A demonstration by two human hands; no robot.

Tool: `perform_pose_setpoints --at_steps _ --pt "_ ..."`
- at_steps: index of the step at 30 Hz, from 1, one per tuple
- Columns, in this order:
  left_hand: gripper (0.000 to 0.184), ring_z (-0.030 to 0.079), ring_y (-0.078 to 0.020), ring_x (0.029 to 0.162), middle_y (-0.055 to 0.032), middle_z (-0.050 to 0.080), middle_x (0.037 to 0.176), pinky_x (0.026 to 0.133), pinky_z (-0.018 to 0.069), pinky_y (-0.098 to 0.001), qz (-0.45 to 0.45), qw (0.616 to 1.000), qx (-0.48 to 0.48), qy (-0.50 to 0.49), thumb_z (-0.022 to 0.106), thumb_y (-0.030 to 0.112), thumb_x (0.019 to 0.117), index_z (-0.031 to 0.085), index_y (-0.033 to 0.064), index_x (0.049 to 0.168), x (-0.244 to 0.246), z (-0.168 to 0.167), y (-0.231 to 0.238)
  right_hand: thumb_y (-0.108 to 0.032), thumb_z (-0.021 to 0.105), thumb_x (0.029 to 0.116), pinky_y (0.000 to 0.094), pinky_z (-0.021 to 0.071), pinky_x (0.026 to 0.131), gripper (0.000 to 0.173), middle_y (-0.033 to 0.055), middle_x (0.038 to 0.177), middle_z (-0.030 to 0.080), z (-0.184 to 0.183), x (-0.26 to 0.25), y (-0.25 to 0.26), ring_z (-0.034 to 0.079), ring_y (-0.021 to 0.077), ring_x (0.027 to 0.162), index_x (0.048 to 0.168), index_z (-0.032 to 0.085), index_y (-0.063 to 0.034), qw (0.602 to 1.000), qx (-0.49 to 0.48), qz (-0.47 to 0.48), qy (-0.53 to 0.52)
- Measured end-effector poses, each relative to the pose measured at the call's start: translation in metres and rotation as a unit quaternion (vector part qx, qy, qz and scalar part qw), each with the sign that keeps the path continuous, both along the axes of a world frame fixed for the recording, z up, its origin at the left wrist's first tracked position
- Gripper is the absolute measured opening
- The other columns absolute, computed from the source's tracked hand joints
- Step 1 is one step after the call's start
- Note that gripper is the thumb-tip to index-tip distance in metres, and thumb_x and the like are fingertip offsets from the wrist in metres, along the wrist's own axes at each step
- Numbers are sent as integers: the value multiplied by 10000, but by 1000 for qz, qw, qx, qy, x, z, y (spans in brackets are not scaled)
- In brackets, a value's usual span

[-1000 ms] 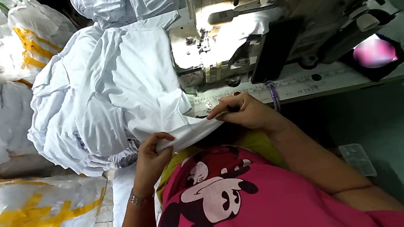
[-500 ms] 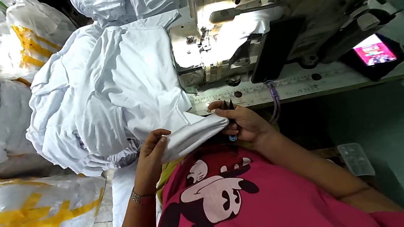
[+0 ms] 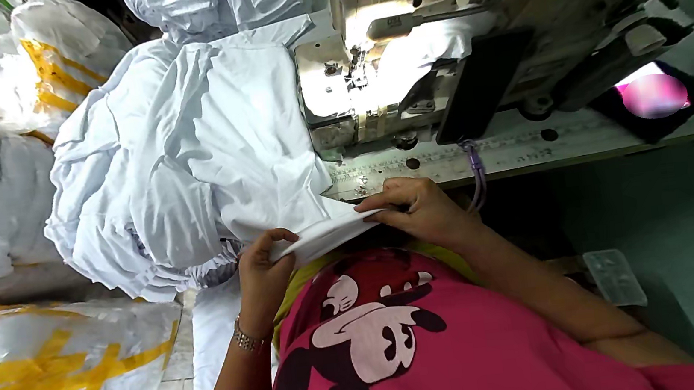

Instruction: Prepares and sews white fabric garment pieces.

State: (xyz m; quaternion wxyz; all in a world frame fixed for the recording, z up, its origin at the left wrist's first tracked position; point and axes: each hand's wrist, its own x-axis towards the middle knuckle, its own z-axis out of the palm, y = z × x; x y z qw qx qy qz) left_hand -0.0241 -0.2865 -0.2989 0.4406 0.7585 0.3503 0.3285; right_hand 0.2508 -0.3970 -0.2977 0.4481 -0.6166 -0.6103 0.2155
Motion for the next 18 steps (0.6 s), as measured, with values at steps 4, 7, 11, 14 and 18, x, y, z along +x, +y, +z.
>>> perform_pose_setpoints --at_steps 4,7,11,14,18 --pt "192 666 -2 765 23 736 900 688 565 -189 -8 1000 6 -16 647 -13 828 729 44 992 -1 -1 0 -298 780 884 180 471 610 177 -58 746 600 0 0 0 552 11 678 986 816 -158 1000 13 3 -11" --pt "182 674 2 780 19 744 913 712 574 -183 -7 1000 20 -18 672 -2 844 737 31 1011 -2 1 1 -326 760 906 167 468 608 190 -62 739 598 -2 1 1 547 -1 679 964 814 -153 1000 21 16 -12" --pt "160 696 -16 846 -10 753 946 790 591 -201 -14 998 56 -26 701 19 873 739 -1 1028 -5 -1 3 -380 749 909 161 481 619 245 -64 760 614 -4 2 2 561 -4 694 966 809 -150 999 24 36 -13" --pt "152 693 -19 864 -19 748 954 811 587 -202 -19 996 79 -32 686 14 889 735 -15 1030 -5 -1 4 -370 747 914 152 479 626 240 -62 765 611 -3 2 2 559 -9 701 955 805 -140 999 24 40 -5" --pt "124 681 -17 851 -17 735 926 800 578 -193 -12 994 111 -20 681 31 905 733 -5 1012 -3 2 5 -300 730 932 152 474 619 196 -52 751 605 -3 1 3 554 -5 687 928 804 -118 999 35 29 -3"
